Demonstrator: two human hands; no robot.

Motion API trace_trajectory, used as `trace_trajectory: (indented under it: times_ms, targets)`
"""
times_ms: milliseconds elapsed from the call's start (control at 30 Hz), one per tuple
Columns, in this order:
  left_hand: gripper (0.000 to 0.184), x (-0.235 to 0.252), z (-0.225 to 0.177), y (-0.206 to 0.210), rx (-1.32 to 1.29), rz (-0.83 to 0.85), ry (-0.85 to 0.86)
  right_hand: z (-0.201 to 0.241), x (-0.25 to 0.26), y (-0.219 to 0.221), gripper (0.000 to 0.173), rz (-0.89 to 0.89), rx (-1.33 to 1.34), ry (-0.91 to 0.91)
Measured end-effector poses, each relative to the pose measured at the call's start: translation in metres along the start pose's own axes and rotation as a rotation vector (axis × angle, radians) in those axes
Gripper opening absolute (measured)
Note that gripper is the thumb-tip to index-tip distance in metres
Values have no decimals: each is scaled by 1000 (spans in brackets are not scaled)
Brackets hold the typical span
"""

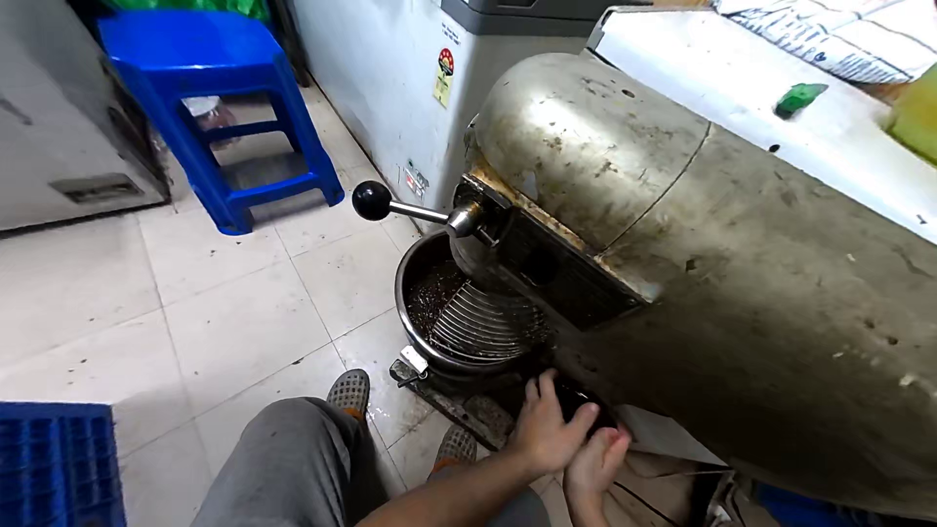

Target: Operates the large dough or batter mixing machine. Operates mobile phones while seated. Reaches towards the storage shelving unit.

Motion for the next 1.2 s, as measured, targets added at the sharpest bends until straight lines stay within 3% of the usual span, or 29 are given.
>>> trace_trajectory:
  times_ms: [33, 100, 200, 267, 333, 400, 467, 533, 600, 700, 767, 800, 867, 933, 1033, 1100, 1200]
  targets:
    - [83, 5, 13, 1, -105, -31, 29, 10, 0, -7, 54, 67, -80, -29]
    - [71, 15, 26, -1, -496, 17, -98, 31, 2, -17, 56, 130, -322, -259]
    - [98, 22, 27, 8, -1087, 235, -388, 54, 11, -12, 51, 206, -525, -552]
    - [101, 23, 17, 14, -1342, 310, -336, 53, 19, 1, 53, 232, -665, -595]
    - [87, 24, 9, 15, -1460, 281, -291, 41, 25, 13, 54, 143, -816, -673]
    - [87, 26, 6, 16, -1437, 259, -326, 35, 30, 17, 51, 34, -838, -710]
    - [80, 23, 1, 14, -1272, 177, -332, 28, 28, 13, 49, -24, -746, -636]
    - [66, 19, -6, 1, -872, 97, -223, 10, 18, 0, 50, -30, -457, -400]
    - [68, 15, -22, -13, -365, 49, -70, -4, 13, 1, 49, -89, 42, -99]
    - [79, -1, -16, -2, -70, 37, 85, 17, 14, 10, 38, -230, 456, 194]
    - [78, -1, 6, 7, -172, -29, 176, 20, 17, 0, 38, -140, 370, 146]
    - [76, 4, 14, 9, -309, -37, 130, 24, 18, -6, 37, -46, 205, 61]
    - [75, 15, 27, 10, -712, 48, -142, 39, 17, -15, 44, 146, -226, -174]
    - [90, 24, 32, 15, -1029, 187, -344, 50, 21, -12, 53, 248, -561, -389]
    - [94, 31, 16, 20, -1260, 217, -352, 39, 34, 2, 55, 95, -751, -640]
    - [82, 31, 12, 21, -1164, 94, -336, 25, 33, 8, 56, -59, -715, -636]
    - [68, 27, -1, 12, -588, -43, -194, -3, 20, 11, 56, -201, -320, -332]
Point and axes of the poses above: each hand's wrist, its own x-axis towards the middle knuckle, its own y-axis out of the palm, z = x × y, the point moved 1 cm from there along x, towards the middle knuckle, and after that the axes turned 9 degrees about z, right-handed, at the moved point
